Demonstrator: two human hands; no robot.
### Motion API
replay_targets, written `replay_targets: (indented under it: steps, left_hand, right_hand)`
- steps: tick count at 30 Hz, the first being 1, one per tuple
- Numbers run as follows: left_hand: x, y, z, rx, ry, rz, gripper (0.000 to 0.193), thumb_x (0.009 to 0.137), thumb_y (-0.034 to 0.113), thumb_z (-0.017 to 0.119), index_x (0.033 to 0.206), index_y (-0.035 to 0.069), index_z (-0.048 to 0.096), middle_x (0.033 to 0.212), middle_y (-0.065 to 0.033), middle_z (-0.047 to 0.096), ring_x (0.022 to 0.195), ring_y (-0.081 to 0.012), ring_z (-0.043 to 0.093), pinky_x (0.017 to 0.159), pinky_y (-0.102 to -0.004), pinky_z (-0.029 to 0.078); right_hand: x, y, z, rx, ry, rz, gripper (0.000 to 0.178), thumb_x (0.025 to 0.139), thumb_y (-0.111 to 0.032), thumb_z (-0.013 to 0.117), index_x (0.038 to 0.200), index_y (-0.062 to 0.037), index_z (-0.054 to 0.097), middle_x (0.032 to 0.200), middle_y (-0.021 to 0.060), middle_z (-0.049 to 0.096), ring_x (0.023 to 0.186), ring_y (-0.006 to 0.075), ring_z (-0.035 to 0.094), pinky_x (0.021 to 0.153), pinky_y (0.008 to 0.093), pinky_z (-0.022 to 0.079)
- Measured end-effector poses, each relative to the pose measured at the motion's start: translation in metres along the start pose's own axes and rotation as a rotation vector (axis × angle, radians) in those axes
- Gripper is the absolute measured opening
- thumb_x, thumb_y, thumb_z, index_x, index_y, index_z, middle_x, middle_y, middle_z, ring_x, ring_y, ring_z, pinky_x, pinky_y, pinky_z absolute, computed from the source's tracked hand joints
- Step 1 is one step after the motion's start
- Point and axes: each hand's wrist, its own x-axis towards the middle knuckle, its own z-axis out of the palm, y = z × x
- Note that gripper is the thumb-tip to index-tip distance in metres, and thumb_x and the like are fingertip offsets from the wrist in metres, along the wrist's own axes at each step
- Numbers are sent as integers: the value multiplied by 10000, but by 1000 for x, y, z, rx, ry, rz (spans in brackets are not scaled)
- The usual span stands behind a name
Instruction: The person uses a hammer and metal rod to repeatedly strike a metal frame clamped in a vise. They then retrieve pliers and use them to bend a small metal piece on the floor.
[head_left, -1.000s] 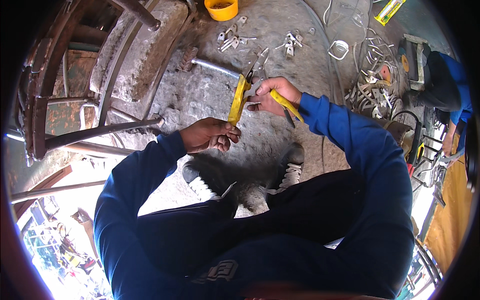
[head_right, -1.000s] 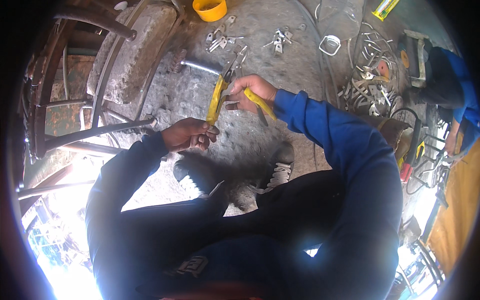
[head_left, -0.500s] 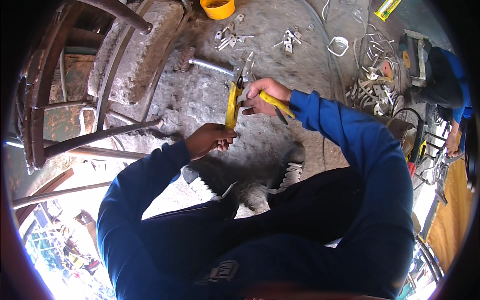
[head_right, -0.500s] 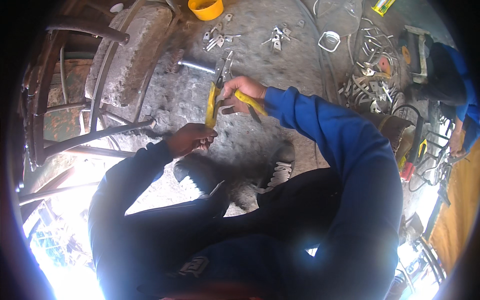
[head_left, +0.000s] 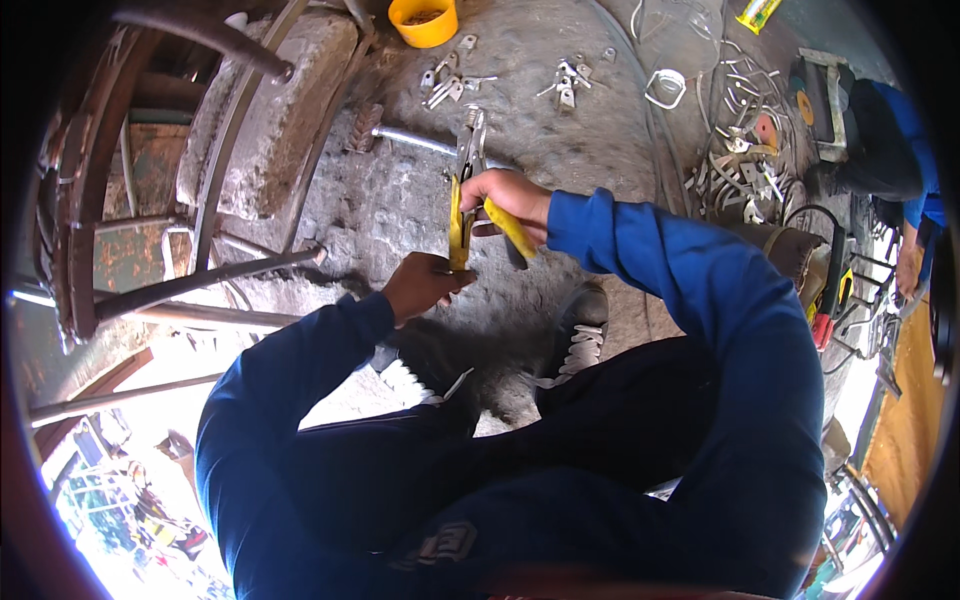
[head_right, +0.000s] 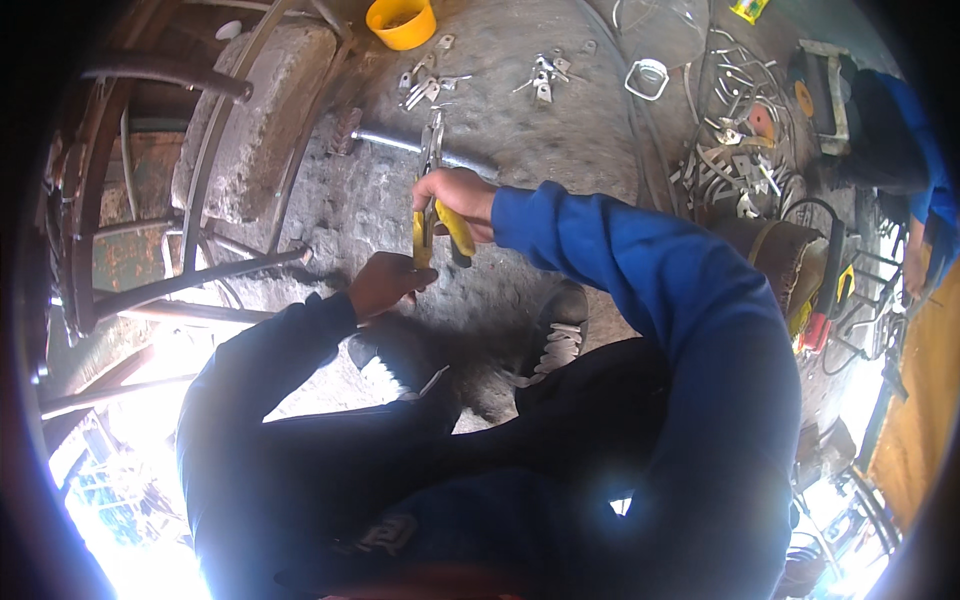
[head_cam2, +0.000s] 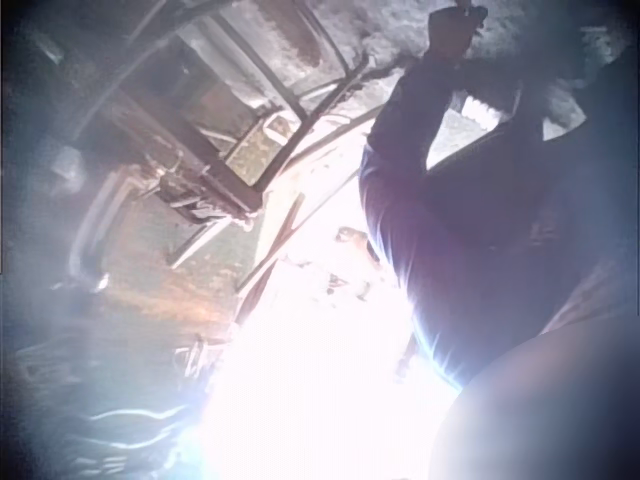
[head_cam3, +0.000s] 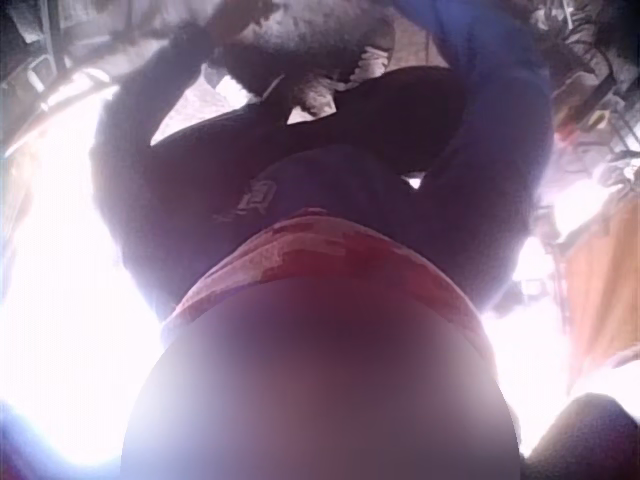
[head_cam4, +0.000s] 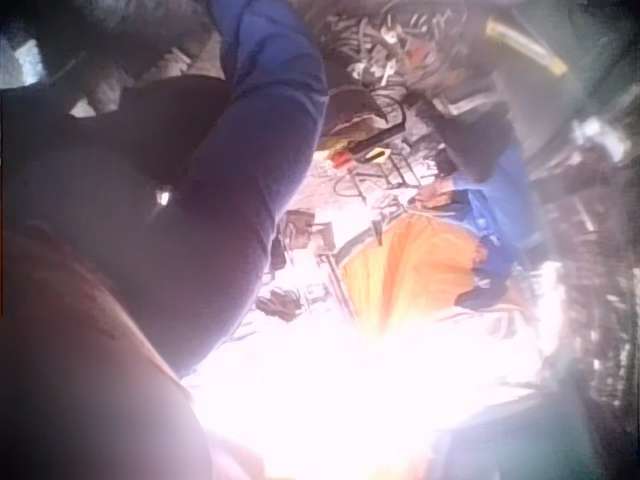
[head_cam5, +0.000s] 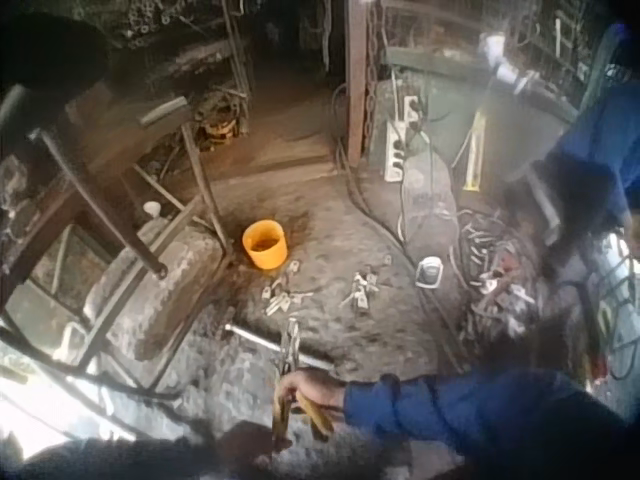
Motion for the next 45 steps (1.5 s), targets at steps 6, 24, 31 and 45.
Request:
replay_targets:
  steps: [6,24,31,45]
  left_hand:
    - [103,9,-99,476,-66,169,254,919,150,579,1138,42,648,949,-95,704,815,-195,684,719,-346,526]
    - [253,67,-176,875,743,339,316,808,318,694,1066,135,692,1062,-96,695,1022,-294,646,887,-395,498]
    - [176,66,-188,-293,485,287,259,839,131,709,1056,-1,659,973,-65,676,942,-202,672,758,-282,535]
    - [17,32,-135,-639,843,391,237,814,243,748,910,28,724,777,-16,660,656,-110,573,573,-272,463]
  right_hand:
    - [-15,-14,-42,-45,-46,-64,179,780,-212,604,843,-49,566,784,80,550,651,147,523,582,302,442]
    - [-110,89,-38,236,132,-56,375,816,-343,637,1049,-61,555,930,46,532,922,158,523,841,300,406]
    - [-52,76,34,346,189,-360,445,797,-248,650,1151,-22,505,932,59,532,913,161,520,861,301,398]
    - [19,53,135,375,-67,-416,345,816,-184,622,1117,-43,532,985,61,591,823,172,591,729,291,492]
